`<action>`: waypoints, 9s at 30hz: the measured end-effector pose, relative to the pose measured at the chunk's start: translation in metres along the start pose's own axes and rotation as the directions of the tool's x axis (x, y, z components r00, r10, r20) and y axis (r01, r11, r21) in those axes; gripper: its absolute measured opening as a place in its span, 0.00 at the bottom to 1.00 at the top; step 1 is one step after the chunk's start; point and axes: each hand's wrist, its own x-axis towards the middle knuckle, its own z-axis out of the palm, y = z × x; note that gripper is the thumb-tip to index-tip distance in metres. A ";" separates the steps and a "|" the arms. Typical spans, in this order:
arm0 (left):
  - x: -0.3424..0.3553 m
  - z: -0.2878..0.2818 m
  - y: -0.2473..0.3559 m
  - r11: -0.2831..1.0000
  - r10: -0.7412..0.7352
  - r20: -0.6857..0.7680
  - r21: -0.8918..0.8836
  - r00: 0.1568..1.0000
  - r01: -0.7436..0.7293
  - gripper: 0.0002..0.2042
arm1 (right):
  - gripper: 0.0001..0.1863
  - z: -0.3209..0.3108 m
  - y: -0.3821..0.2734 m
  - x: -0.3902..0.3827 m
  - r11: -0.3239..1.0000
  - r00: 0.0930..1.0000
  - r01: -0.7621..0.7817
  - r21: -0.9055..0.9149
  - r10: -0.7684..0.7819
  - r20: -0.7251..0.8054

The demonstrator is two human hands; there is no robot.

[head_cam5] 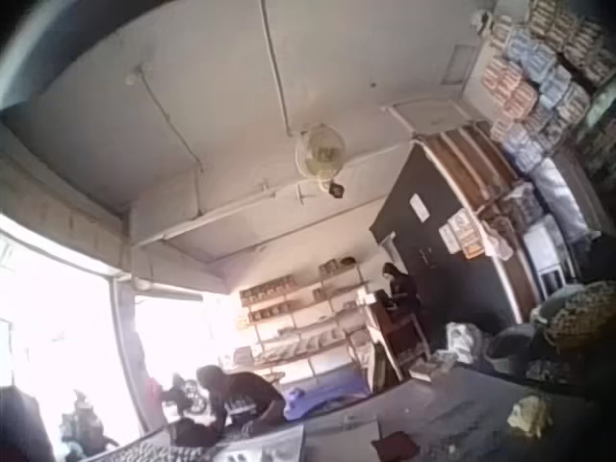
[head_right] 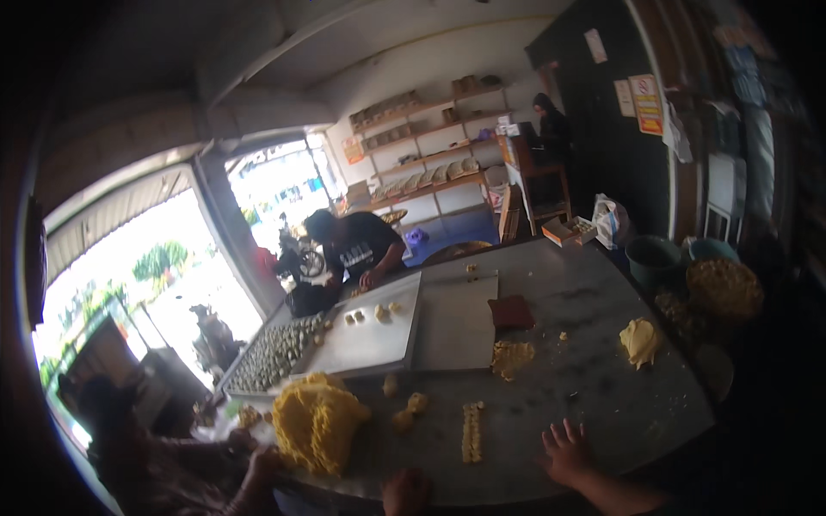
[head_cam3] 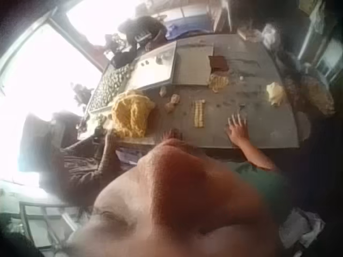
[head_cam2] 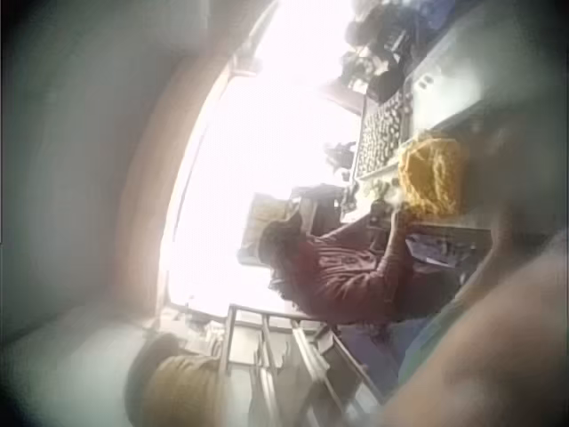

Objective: The person rolls a piece of dough into a long strand and then uses their hands to shape and pinch the dough into smaller decorative pieces on a metal table.

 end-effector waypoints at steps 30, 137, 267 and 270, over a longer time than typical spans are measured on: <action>0.000 -0.008 0.005 1.000 0.025 -0.099 -0.006 0.995 -0.026 0.12 | 0.54 -0.007 0.023 0.135 0.969 0.972 -0.235 -0.078 0.233 -0.036; -0.001 -0.014 0.010 0.997 0.015 -0.203 -0.077 0.979 -0.031 0.13 | 0.44 -0.027 0.066 0.122 0.839 0.862 -0.507 -0.197 0.495 -0.112; -0.008 -0.004 0.000 0.996 0.058 -0.192 -0.060 0.980 -0.070 0.12 | 0.40 -0.047 0.060 -0.048 0.957 0.958 -0.288 0.029 0.288 0.004; -0.014 -0.010 0.006 0.997 0.031 -0.209 -0.062 0.977 -0.045 0.11 | 0.27 -0.059 0.061 -0.065 0.934 0.924 -0.358 -0.002 0.354 -0.146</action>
